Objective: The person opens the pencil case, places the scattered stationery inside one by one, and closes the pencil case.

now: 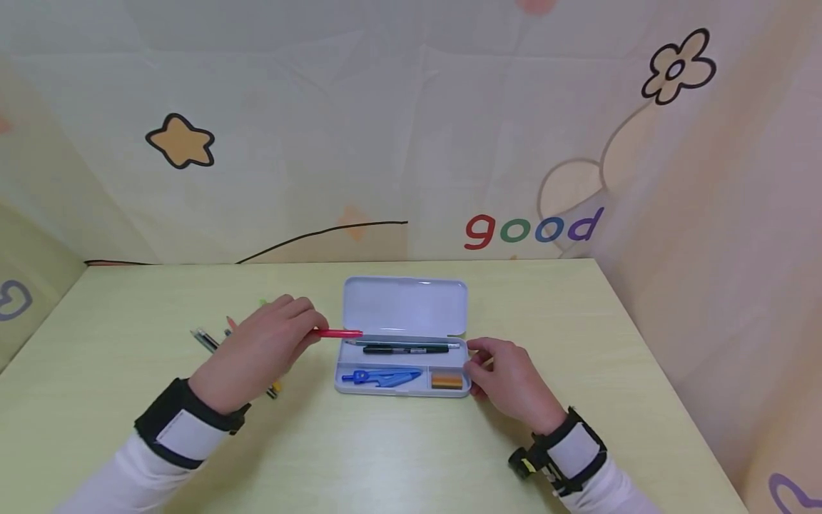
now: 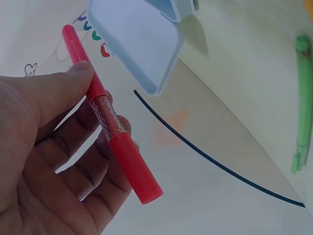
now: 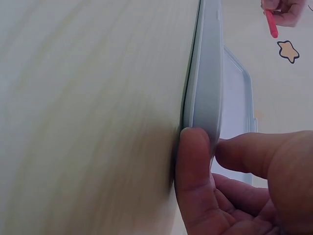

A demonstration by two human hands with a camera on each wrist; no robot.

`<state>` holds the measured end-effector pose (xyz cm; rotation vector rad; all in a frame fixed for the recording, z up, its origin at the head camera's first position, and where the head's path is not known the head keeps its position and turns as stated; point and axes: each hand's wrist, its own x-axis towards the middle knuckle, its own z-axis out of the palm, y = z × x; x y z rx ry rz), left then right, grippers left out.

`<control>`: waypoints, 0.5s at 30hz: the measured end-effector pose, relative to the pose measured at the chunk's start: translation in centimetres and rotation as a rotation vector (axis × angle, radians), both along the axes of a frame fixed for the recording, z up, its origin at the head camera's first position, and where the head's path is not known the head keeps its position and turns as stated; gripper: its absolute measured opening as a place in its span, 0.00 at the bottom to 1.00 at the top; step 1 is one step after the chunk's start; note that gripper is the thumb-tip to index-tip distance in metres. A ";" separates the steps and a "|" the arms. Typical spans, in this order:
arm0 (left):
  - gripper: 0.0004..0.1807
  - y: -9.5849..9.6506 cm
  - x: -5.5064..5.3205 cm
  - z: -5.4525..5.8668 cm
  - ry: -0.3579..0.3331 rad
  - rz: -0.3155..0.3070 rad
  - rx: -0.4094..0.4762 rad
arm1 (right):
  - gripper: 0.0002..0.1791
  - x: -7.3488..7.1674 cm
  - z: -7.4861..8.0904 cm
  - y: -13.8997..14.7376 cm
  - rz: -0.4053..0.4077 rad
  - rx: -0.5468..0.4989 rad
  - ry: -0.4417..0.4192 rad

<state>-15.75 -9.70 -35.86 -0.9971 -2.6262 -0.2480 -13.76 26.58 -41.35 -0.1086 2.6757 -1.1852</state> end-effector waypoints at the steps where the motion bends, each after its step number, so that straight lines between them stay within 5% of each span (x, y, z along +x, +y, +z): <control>1: 0.10 0.2 0.0 0.0 -0.009 0.000 -0.002 | 0.23 0.0 0.0 0.0 0.000 -0.001 0.000; 15: 0.12 2.9 -0.7 0.1 -0.044 -0.022 -0.057 | 0.23 0.1 0.0 0.1 0.005 -0.016 0.001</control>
